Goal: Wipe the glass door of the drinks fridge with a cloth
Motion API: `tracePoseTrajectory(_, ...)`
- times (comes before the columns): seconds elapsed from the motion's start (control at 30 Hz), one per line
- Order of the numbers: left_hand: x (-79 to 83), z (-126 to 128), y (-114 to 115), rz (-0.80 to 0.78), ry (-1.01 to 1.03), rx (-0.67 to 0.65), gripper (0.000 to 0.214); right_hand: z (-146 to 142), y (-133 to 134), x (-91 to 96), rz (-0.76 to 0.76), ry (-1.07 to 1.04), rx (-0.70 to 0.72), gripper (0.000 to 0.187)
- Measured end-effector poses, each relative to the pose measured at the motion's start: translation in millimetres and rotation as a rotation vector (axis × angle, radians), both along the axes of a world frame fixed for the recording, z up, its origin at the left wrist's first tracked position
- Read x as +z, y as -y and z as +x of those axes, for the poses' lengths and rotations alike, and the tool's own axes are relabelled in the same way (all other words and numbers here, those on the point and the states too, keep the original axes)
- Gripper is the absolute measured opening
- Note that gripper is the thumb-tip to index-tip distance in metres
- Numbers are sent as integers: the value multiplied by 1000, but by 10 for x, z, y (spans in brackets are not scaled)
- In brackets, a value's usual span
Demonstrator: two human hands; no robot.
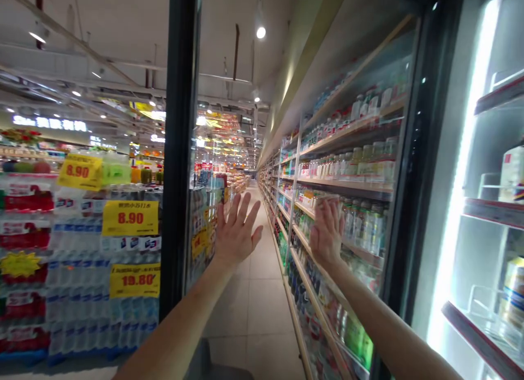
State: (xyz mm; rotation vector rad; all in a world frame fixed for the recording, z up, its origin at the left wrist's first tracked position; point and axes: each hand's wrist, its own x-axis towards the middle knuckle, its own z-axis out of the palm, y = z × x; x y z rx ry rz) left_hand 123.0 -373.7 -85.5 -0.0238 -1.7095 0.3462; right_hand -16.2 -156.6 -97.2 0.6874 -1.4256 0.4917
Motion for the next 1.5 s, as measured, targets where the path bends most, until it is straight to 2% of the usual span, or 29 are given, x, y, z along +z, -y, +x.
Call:
tracePoseTrajectory(0.03,0,-2,2,-1,-6,1,63,40,42,-12,105,-35,15,57)
tracePoseTrajectory(0.07,-1,-3,5,-2,-11,5,62,62,69,-9,147,-60,22,57)
tracePoseTrajectory(0.1,-2,-4,7,-3,-13,11,62,66,82,9,117,-64,19,56)
tracePoseTrajectory(0.2,-4,-7,13,-13,-12,29,60,39,101,90,-178,19,-15,55)
tracePoseTrajectory(0.23,-5,-7,15,-16,-13,32,60,48,127,99,-221,43,-17,56)
tracePoseTrajectory(0.27,-5,-8,16,-18,-16,34,60,74,168,92,-203,47,-9,57)
tracePoseTrajectory(0.4,-1,-5,15,-28,-37,42,57,222,325,-14,173,-74,53,61)
tracePoseTrajectory(0.43,-1,-3,13,-29,-42,47,55,218,310,-20,202,-90,54,60)
tracePoseTrajectory(0.5,-1,1,5,-29,-48,54,53,129,191,21,99,-64,25,56)
tracePoseTrajectory(0.6,-7,7,-9,-26,-40,51,53,-73,-48,135,-217,63,-29,54)
tracePoseTrajectory(0.67,-10,8,-15,-17,-30,42,55,-110,-92,152,-316,127,-41,55)
tracePoseTrajectory(0.73,-12,7,-15,-11,-26,33,56,-37,-10,96,-231,109,-33,56)
tracePoseTrajectory(0.83,-12,1,-3,-9,-33,25,56,108,168,5,59,-15,8,57)
tracePoseTrajectory(0.87,-12,-1,2,-9,-36,25,55,120,192,4,94,-38,14,57)
tracePoseTrajectory(0.9,-12,-3,6,-11,-38,27,55,110,187,20,69,-39,12,56)
tracePoseTrajectory(1.0,-13,-6,10,-15,-33,33,54,7,80,105,-193,34,-22,55)
tracePoseTrajectory(1.07,-14,-7,9,-16,-34,35,54,-14,40,114,-265,69,-29,55)
tracePoseTrajectory(1.13,-14,-10,10,-21,-39,33,54,42,75,60,-147,45,-15,55)
tracePoseTrajectory(1.23,-13,-13,20,-23,-47,27,54,144,176,-8,159,-64,32,55)
tracePoseTrajectory(1.27,-12,-14,24,-23,-48,25,54,149,190,3,177,-83,36,55)
tracePoseTrajectory(1.3,-11,-15,28,-23,-45,24,54,137,191,33,132,-84,29,54)
tracePoseTrajectory(1.4,-8,-18,33,-25,-39,20,55,66,160,151,-152,-29,-21,52)
tracePoseTrajectory(1.47,-7,-22,33,-25,-38,18,56,76,176,169,-164,-25,-27,53)
tracePoseTrajectory(1.5,-8,-24,33,-25,-41,16,56,105,200,153,-81,-43,-18,54)
